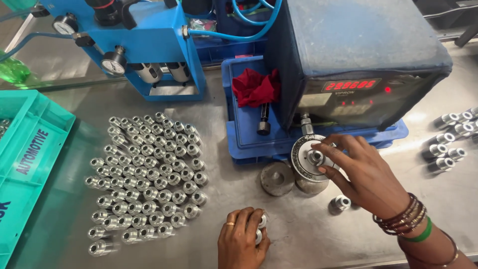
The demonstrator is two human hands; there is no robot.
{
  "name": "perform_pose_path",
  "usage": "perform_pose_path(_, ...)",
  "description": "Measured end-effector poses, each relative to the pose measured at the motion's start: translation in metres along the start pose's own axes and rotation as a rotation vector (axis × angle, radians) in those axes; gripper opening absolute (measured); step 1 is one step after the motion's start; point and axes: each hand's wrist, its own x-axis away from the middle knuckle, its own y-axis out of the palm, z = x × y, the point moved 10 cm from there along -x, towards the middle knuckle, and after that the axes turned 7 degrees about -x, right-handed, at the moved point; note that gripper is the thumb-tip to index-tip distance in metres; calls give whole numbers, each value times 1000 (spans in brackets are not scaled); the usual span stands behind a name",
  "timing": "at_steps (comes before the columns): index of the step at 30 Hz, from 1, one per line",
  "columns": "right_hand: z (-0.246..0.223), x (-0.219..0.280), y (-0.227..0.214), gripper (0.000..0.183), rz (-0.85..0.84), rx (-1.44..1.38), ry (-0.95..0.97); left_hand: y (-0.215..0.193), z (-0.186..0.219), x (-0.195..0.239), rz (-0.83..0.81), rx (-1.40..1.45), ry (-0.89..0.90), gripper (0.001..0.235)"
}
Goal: The recorder is inspecting and sorting metal components using a measurement jig.
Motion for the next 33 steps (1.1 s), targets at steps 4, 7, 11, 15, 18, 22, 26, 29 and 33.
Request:
perform_pose_path(4,8,1,8,38,-17,19,13,-5,5,-6,24,-36,-30,46)
perform_pose_path(7,8,-2,10,33,-20,48,-2,-16,15,-13,74,-104,-50,43)
perform_pose_path(11,10,-4,7,29,11,77,-4,-14,22,-19,121,-161,-45,40)
perform_pose_path(15,12,-3,5,28,42,50,7,-6,19,-19,97,-84,-49,39)
perform_pose_path(18,14,-3,6,29,43,52,36,-23,28,-23,132,-10,7,40)
perform_pose_path(22,13,-2,4,28,84,28,7,-65,52,-38,231,174,73,40)
perform_pose_path(26,11,0,1,28,121,35,-12,-98,67,-59,250,364,55,39)
perform_pose_path(29,11,-1,1,29,115,43,-13,-119,82,-72,327,355,128,37)
perform_pose_path(33,7,-3,-7,30,140,84,-56,-125,91,-86,360,368,167,37)
